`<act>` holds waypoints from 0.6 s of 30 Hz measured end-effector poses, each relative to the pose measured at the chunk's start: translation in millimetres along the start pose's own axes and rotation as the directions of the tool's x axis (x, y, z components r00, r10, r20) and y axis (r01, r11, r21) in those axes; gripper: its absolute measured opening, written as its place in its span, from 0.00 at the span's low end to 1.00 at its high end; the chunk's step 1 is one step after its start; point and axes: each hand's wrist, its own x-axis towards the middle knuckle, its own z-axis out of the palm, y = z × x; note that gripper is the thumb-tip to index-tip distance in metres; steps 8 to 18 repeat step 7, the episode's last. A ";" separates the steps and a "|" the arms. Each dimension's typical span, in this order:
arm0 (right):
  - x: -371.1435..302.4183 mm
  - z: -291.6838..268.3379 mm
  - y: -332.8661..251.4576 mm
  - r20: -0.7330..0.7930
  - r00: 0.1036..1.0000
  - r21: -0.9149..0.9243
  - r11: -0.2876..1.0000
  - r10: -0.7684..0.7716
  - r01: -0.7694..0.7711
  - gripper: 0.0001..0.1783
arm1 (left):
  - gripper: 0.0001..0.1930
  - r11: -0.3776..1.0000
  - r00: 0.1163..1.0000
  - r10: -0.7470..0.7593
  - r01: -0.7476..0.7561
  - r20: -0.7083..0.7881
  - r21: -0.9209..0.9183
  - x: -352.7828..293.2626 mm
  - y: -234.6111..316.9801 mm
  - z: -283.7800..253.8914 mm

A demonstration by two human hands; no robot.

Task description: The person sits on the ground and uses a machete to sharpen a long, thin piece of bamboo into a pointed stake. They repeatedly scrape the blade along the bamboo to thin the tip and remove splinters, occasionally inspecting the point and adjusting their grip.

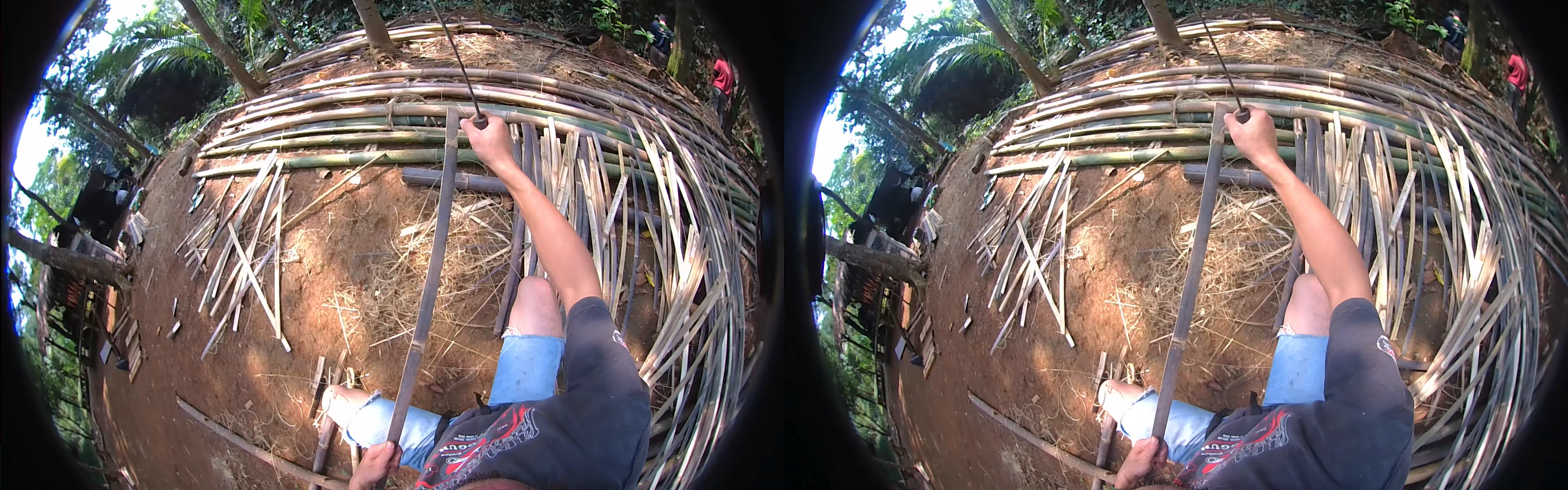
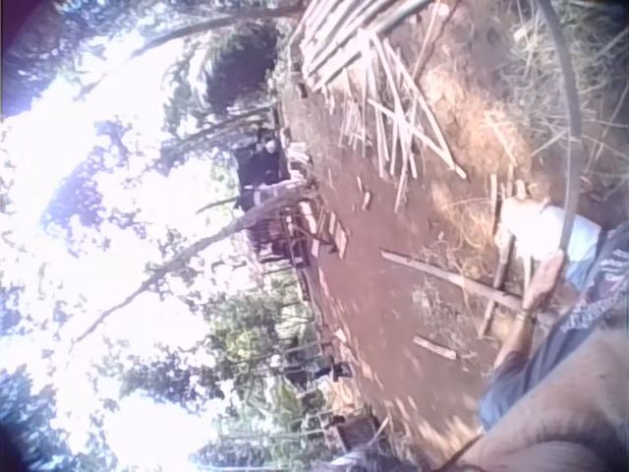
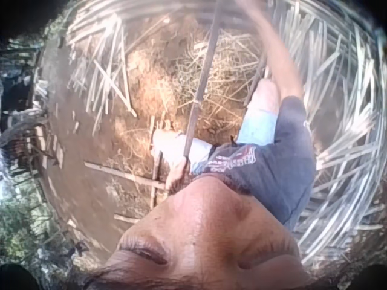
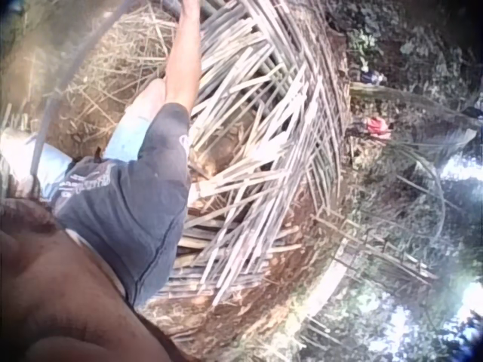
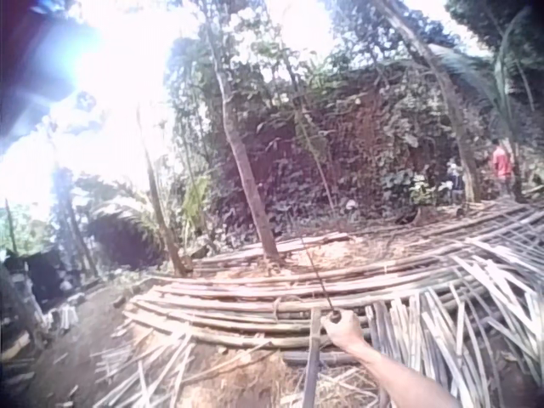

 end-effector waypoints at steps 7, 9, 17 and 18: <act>37.5 -38.4 36.0 -0.263 0.963 -0.260 0.965 -0.053 -0.018 0.16 | 0.29 0.993 0.994 -0.030 0.017 0.110 0.118 -1.8 -3.8 -10.6; 37.5 -38.4 36.0 -0.263 0.963 -0.260 0.965 -0.053 -0.018 0.16 | 0.29 0.993 0.994 -0.030 0.017 0.110 0.118 -1.8 -3.8 -10.6; 37.5 -38.4 36.0 -0.263 0.963 -0.260 0.965 -0.053 -0.018 0.16 | 0.29 0.993 0.994 -0.030 0.017 0.110 0.118 -1.8 -3.8 -10.6; 37.5 -38.4 36.0 -0.263 0.963 -0.260 0.965 -0.053 -0.018 0.16 | 0.29 0.993 0.994 -0.030 0.017 0.110 0.118 -1.8 -3.8 -10.6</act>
